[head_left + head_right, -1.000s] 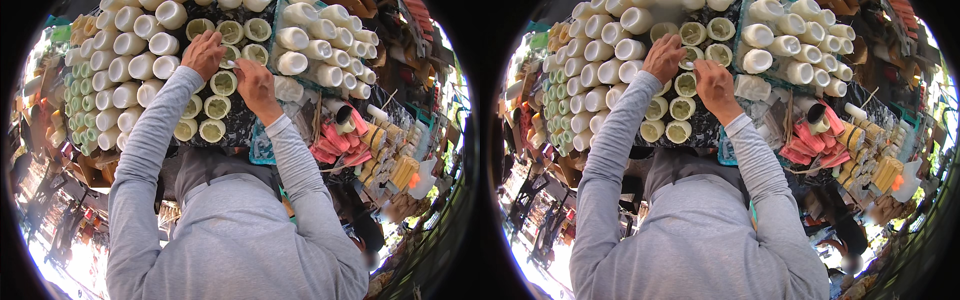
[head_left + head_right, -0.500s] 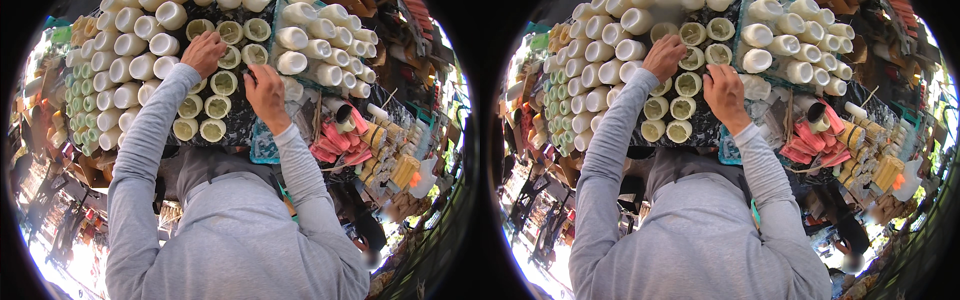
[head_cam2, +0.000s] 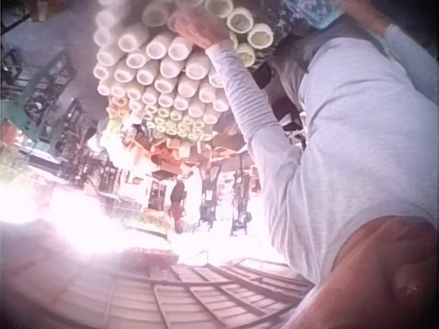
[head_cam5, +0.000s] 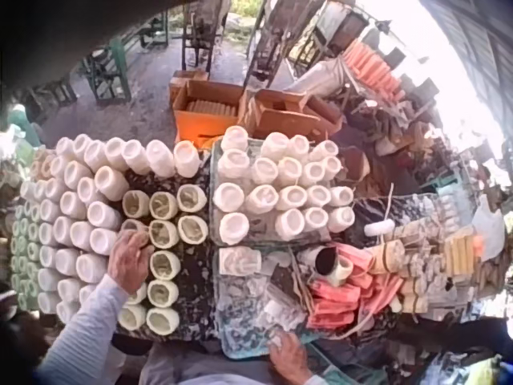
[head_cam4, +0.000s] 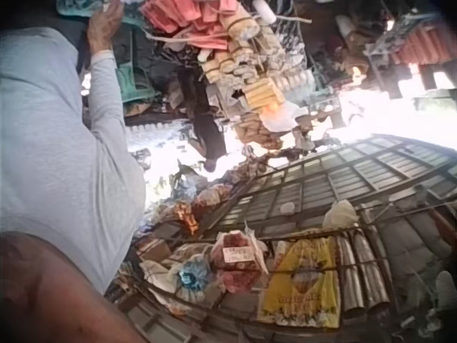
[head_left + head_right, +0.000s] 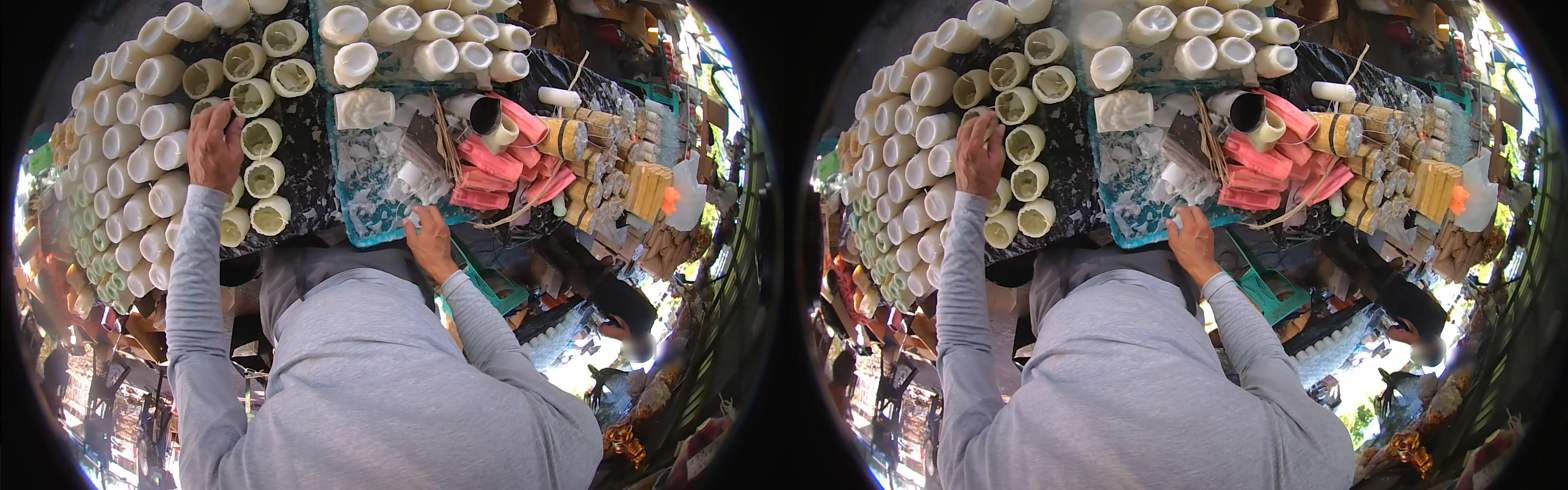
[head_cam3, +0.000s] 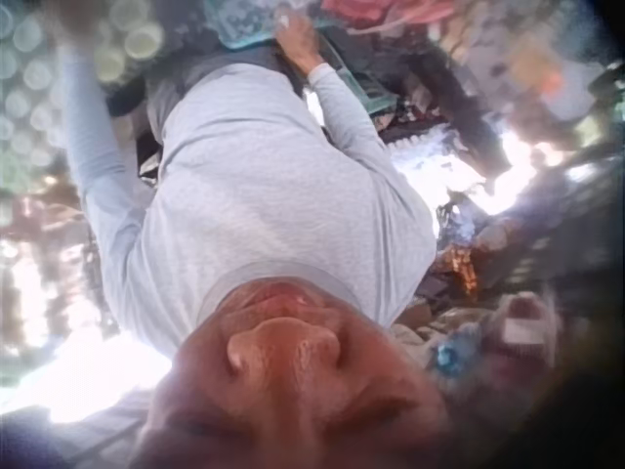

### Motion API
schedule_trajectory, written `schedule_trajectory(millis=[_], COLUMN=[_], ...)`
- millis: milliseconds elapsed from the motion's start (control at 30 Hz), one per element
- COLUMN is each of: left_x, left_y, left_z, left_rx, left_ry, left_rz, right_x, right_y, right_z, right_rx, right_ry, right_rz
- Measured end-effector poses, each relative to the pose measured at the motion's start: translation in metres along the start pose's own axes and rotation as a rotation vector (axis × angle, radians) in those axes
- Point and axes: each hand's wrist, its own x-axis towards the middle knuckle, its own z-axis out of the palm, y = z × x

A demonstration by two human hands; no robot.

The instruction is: The person repeatedly picks up small white cylindrical candle bodies and wicks, then inserts the wicks into the candle bodies. The person handles the items one at a time and places the assembled candles back on the table among many others.

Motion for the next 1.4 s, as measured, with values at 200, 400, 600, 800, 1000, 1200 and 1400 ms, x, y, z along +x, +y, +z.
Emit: schedule_trajectory(millis=[200, 400, 600, 800, 1000, 1200, 1400], left_x=[-0.097, -0.124, -0.121, -0.119, -0.113, -0.108, -0.113], left_y=[0.121, 0.191, 0.230, 0.248, 0.230, 0.202, 0.207], left_z=[0.035, 0.120, 0.134, 0.140, 0.127, 0.111, 0.102], left_rx=[-0.319, -0.262, -0.353, -0.829, -1.361, -1.273, -0.666], left_ry=[-0.438, -0.706, -0.543, -0.638, -0.530, -0.414, -0.265], left_rz=[0.023, 0.162, 0.188, -0.266, -0.752, -0.842, -0.581], right_x=[0.018, 0.032, 0.010, 0.008, 0.022, 0.032, 0.036], right_y=[0.042, 0.063, 0.062, 0.041, 0.008, -0.022, -0.027], right_z=[0.009, 0.012, -0.034, -0.059, -0.053, -0.031, -0.021], right_rx=[-0.094, -0.151, -0.336, 0.124, 0.944, 0.925, 0.293], right_ry=[0.245, 0.257, 0.277, 0.231, -0.212, -0.361, -0.068], right_rz=[0.108, 0.016, -0.275, -0.189, 0.184, 0.081, -0.367])
